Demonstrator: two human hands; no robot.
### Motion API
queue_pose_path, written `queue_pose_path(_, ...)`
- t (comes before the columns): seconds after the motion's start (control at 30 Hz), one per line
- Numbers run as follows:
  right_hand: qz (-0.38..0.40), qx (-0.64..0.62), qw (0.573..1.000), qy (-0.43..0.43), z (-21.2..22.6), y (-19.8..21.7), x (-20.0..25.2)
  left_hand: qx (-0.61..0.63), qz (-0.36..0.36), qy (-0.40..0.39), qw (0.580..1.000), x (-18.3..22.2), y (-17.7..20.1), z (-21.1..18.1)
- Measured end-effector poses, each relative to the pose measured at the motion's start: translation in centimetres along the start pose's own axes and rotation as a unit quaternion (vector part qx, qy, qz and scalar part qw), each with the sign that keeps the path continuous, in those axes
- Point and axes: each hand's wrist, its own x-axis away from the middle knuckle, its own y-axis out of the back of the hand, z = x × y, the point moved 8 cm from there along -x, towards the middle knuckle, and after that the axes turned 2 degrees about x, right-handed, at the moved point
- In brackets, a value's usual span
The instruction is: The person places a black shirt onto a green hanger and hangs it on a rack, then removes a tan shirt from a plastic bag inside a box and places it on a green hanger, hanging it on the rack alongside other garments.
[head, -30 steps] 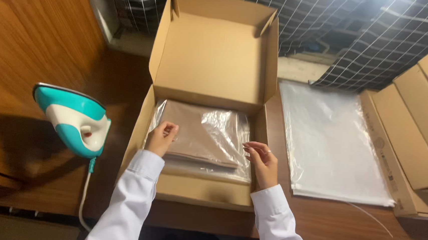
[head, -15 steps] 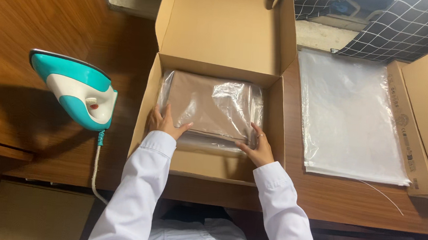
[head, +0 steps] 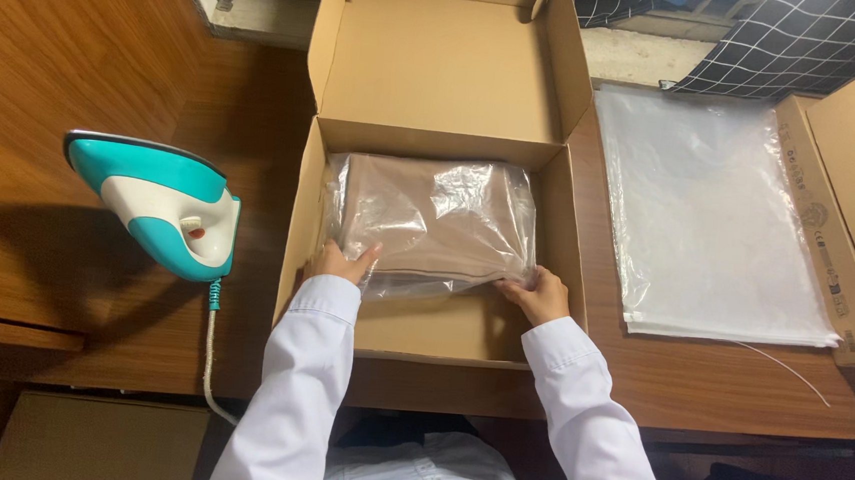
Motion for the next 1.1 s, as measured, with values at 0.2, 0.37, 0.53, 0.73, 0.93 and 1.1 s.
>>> queue_pose_path(0.2, 0.008, -0.322, 0.944, 0.070, 3.1, 0.8, 1.0, 0.614, 0.041, -0.058, 0.786, 1.1, 1.7, -2.6)
queue_pose_path(0.37, 0.055, -0.311, 0.944, 0.098, 5.4, 1.3, 2.7, 0.640, 0.087, -0.230, 0.728, 2.1, 3.2, -5.5)
queue_pose_path(0.53, 0.006, -0.059, 0.995, 0.083, 2.1, 0.9, 0.6, 0.341, 0.060, -0.268, 0.899, 4.1, 3.1, -7.0)
queue_pose_path(0.73, -0.068, -0.080, 0.994, 0.031, 1.2, 1.9, 0.2, 0.201, -0.229, -0.187, 0.934, 0.3, 4.1, -2.5)
queue_pose_path(0.93, -0.109, -0.139, 0.984, 0.019, -0.2, 1.0, -1.3, 0.175, -0.180, -0.058, 0.966, -0.3, 3.3, -1.5)
queue_pose_path(1.1, -0.102, -0.355, 0.926, 0.083, -3.0, 1.0, -2.9, 0.455, -0.089, -0.088, 0.882, 3.8, 5.9, -3.5)
